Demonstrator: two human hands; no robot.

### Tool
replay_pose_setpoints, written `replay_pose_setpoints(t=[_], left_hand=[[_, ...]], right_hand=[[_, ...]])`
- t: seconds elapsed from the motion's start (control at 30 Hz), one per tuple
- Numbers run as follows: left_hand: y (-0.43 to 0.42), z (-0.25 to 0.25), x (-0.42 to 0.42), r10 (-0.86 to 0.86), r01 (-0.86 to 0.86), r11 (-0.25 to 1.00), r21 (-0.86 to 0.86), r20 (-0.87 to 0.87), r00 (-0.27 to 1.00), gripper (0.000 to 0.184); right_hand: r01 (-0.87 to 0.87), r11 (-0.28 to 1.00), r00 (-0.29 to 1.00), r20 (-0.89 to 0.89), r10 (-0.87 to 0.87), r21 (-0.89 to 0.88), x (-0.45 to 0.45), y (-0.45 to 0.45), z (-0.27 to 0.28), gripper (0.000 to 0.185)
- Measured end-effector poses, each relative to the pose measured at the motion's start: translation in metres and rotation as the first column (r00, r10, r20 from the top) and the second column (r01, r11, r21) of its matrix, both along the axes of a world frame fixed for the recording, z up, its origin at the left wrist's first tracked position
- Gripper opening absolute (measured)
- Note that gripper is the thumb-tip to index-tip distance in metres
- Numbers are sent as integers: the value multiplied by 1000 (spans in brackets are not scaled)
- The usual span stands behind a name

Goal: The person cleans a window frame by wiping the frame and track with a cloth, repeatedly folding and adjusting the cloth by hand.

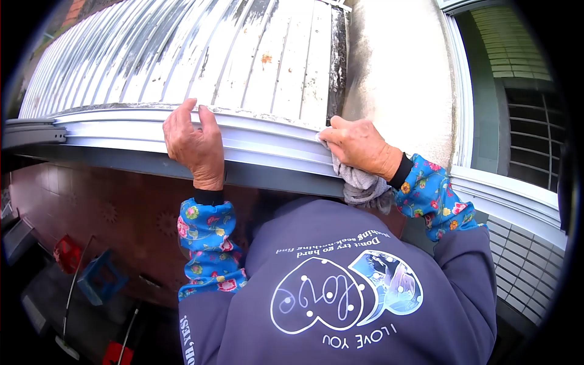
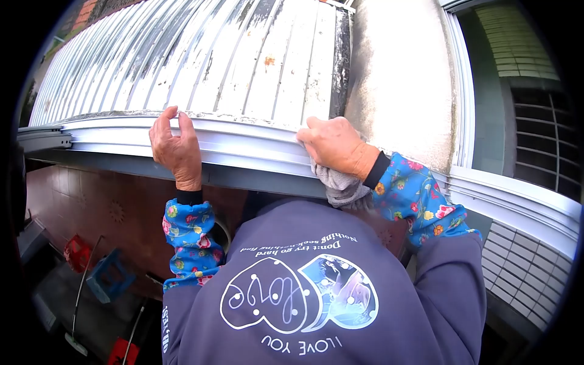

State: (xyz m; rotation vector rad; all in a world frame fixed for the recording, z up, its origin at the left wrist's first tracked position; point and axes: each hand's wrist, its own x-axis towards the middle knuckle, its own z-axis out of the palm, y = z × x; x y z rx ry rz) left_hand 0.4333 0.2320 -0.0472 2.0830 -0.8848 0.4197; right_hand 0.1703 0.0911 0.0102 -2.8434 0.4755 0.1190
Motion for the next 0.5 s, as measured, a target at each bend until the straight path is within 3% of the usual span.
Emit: replay_pose_setpoints(t=[0.13, 0.37, 0.5], left_hand=[[2, -4, 3, 20, -19, 999, 39, -47, 999, 19], [8, -9, 10, 58, -52, 996, 73, -77, 995, 20], [10, -8, 12, 81, -74, 993, 96, -72, 994, 20]], right_hand=[[4, 999, 1000, 1, -4, 39, -4, -2, 0, 16], [213, 977, 937, -290, -196, 29, -88, -18, 21, 22], [274, 962, 918, -300, -260, 6, -121, -21, 23, 17]])
